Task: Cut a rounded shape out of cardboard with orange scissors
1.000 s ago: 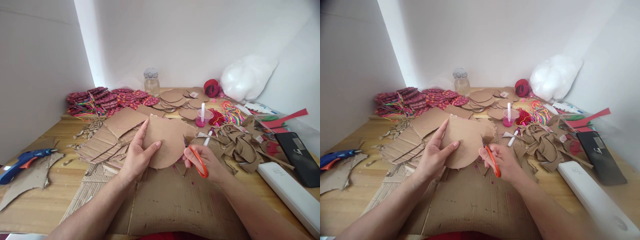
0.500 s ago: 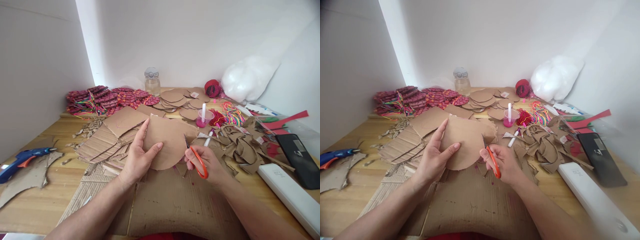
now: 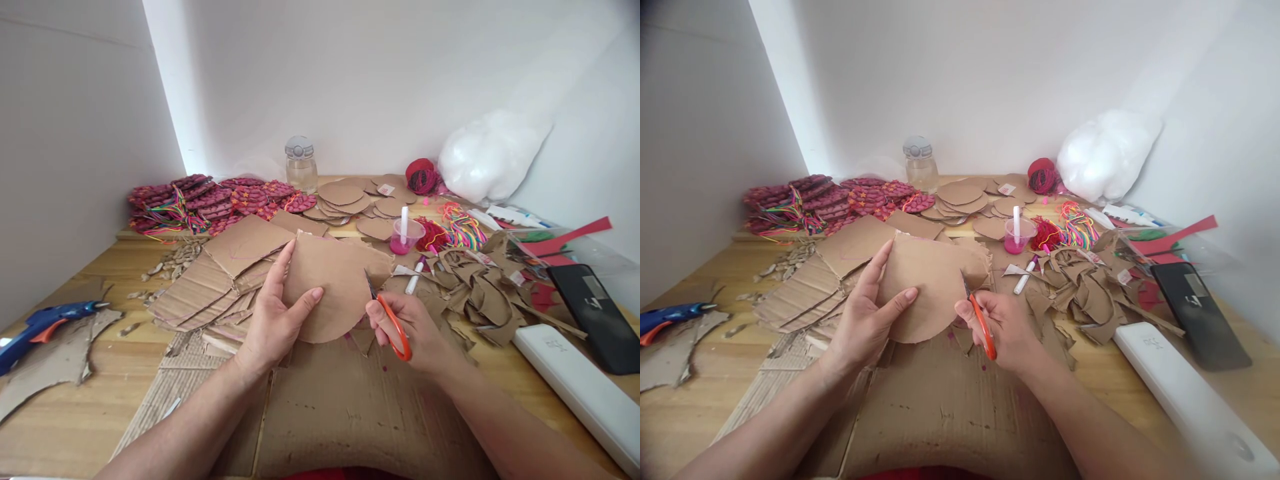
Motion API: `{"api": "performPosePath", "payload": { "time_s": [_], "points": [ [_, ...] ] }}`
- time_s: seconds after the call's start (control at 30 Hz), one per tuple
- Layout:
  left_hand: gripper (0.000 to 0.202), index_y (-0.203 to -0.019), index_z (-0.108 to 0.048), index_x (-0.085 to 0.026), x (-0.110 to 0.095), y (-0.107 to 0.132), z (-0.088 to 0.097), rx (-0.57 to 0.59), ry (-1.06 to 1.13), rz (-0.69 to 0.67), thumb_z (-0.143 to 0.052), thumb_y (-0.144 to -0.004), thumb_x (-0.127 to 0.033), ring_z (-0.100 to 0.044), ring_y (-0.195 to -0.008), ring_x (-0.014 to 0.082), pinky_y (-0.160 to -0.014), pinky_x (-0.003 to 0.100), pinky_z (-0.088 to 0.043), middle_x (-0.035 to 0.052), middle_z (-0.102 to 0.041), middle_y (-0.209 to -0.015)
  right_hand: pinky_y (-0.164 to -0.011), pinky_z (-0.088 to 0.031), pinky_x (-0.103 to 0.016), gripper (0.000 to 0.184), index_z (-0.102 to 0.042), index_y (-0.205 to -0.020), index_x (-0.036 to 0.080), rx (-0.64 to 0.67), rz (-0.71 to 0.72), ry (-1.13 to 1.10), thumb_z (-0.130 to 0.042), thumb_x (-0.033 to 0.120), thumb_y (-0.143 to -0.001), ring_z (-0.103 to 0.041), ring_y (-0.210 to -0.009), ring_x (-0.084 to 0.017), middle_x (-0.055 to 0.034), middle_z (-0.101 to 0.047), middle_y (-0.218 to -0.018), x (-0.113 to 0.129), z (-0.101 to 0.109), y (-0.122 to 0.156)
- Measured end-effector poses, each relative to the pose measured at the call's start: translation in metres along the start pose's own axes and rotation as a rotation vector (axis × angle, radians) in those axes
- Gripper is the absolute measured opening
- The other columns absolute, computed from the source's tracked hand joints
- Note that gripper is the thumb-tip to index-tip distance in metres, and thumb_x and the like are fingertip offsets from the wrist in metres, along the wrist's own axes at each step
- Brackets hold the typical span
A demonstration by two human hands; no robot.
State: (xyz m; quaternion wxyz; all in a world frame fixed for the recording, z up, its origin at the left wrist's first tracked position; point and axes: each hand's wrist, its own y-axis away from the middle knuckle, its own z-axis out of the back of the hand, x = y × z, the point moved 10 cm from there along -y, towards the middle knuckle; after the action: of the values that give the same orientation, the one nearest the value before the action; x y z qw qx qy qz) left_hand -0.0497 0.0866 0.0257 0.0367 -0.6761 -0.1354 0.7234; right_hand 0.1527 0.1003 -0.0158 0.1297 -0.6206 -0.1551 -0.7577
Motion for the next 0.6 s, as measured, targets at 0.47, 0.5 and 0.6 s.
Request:
{"api": "performPosePath", "payload": {
  "time_s": [0.47,0.5,0.6],
  "points": [
    [0.086,-0.158,-0.034,-0.032,-0.0012,-0.0031,0.0012,0.024,0.011,-0.045,-0.078,-0.084,-0.033,-0.035,-0.151,0.0326,-0.125,0.049,-0.027,0.0064,-0.040,-0.164,-0.045,-0.033,-0.024,0.055,-0.048,-0.065,0.023,-0.043,-0.023,0.117,-0.056,0.071,-0.089,-0.044,-0.046,-0.012,0.0037,-0.050,-0.050,0.0045,0.0011,0.0039],
    [0.086,-0.158,-0.034,-0.032,-0.0010,-0.0031,0.0014,0.024,0.005,-0.047,-0.077,-0.085,-0.032,-0.036,-0.150,0.0323,-0.125,0.049,-0.028,0.0064,-0.040,-0.164,-0.045,-0.033,-0.024,0.055,-0.048,-0.065,0.023,-0.043,-0.011,0.130,-0.055,0.071,-0.090,-0.044,-0.047,-0.012,0.0037,-0.050,-0.051,0.0059,0.0008,0.0044],
    [0.084,-0.158,-0.033,-0.034,0.0001,-0.0030,0.0021,0.024,-0.003,-0.041,-0.076,-0.086,-0.032,-0.040,-0.148,0.0317,-0.125,0.050,-0.028,0.0059,-0.041,-0.163,-0.046,-0.034,-0.024,0.054,-0.047,-0.064,0.023,-0.047,0.009,0.153,-0.053,0.069,-0.092,-0.044,-0.048,-0.012,0.0038,-0.050,-0.053,0.0097,0.0008,0.0059]
  ]
}}
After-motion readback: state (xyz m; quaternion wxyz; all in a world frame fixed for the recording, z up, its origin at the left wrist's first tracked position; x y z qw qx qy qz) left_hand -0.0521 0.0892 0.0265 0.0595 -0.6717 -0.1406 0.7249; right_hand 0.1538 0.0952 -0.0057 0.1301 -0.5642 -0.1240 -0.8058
